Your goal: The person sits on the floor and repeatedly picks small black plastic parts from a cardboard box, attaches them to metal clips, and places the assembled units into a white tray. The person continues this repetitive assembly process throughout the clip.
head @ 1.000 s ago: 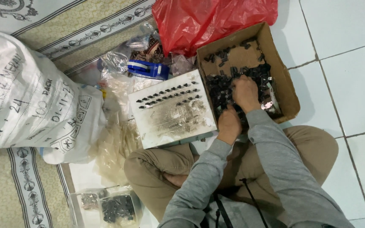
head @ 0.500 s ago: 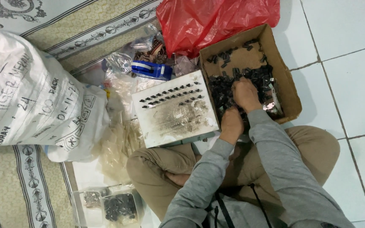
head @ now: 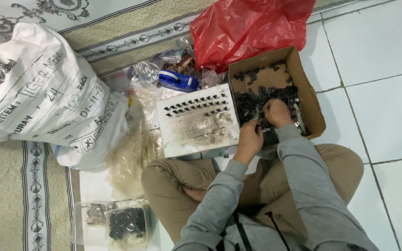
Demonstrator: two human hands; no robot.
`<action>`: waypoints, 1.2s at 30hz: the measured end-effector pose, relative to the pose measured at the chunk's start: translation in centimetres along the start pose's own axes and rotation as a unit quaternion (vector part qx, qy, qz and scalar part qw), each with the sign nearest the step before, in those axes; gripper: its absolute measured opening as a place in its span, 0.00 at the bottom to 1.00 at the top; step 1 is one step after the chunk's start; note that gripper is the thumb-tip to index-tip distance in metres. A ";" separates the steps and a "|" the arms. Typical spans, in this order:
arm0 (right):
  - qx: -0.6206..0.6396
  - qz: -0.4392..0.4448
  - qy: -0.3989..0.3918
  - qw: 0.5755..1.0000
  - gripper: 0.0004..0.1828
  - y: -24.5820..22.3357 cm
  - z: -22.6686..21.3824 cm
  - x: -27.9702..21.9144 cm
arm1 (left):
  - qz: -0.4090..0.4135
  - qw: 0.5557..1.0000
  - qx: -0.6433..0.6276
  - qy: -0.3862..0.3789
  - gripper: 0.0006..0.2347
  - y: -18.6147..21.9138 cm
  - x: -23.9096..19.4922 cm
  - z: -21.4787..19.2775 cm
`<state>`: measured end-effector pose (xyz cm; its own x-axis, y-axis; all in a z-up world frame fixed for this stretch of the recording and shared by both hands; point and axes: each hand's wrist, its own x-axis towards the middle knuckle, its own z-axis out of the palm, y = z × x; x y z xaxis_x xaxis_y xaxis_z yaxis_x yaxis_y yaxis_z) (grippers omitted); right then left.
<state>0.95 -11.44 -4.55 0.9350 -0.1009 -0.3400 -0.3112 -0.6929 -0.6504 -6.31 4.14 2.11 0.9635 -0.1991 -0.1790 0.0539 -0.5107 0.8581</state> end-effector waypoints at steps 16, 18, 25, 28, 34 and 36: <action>0.276 -0.060 0.013 0.959 0.13 -2.9 -1.7 -5.9 | -0.050 0.895 -0.439 0.057 0.09 -4.9 -3.4 -3.6; 0.311 -0.104 -0.002 0.945 0.14 -4.7 -0.7 -7.8 | -0.056 0.866 -0.492 0.069 0.08 -6.2 -4.5 -5.2; 0.366 -0.135 -0.037 0.920 0.09 -10.0 5.9 -13.5 | -0.048 0.839 -0.526 0.131 0.11 -12.8 -8.3 -7.8; 0.357 -0.176 -0.045 0.916 0.09 -10.6 7.8 -14.0 | -0.031 0.825 -0.549 0.131 0.09 -15.1 -8.2 -7.3; 0.346 -0.241 -0.015 0.907 0.08 -11.1 8.6 -14.5 | -0.022 0.840 -0.526 0.133 0.09 -14.1 -8.2 -7.5; 0.342 -0.236 -0.007 0.909 0.07 -11.3 8.4 -14.8 | -0.022 0.849 -0.507 0.147 0.09 -13.1 -8.7 -7.9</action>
<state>-10.79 3.89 2.09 0.9912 0.1053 0.0803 0.0859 -0.0491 -0.9951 -13.29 19.18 -3.80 0.9704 0.0956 -0.2215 0.1456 0.5001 0.8536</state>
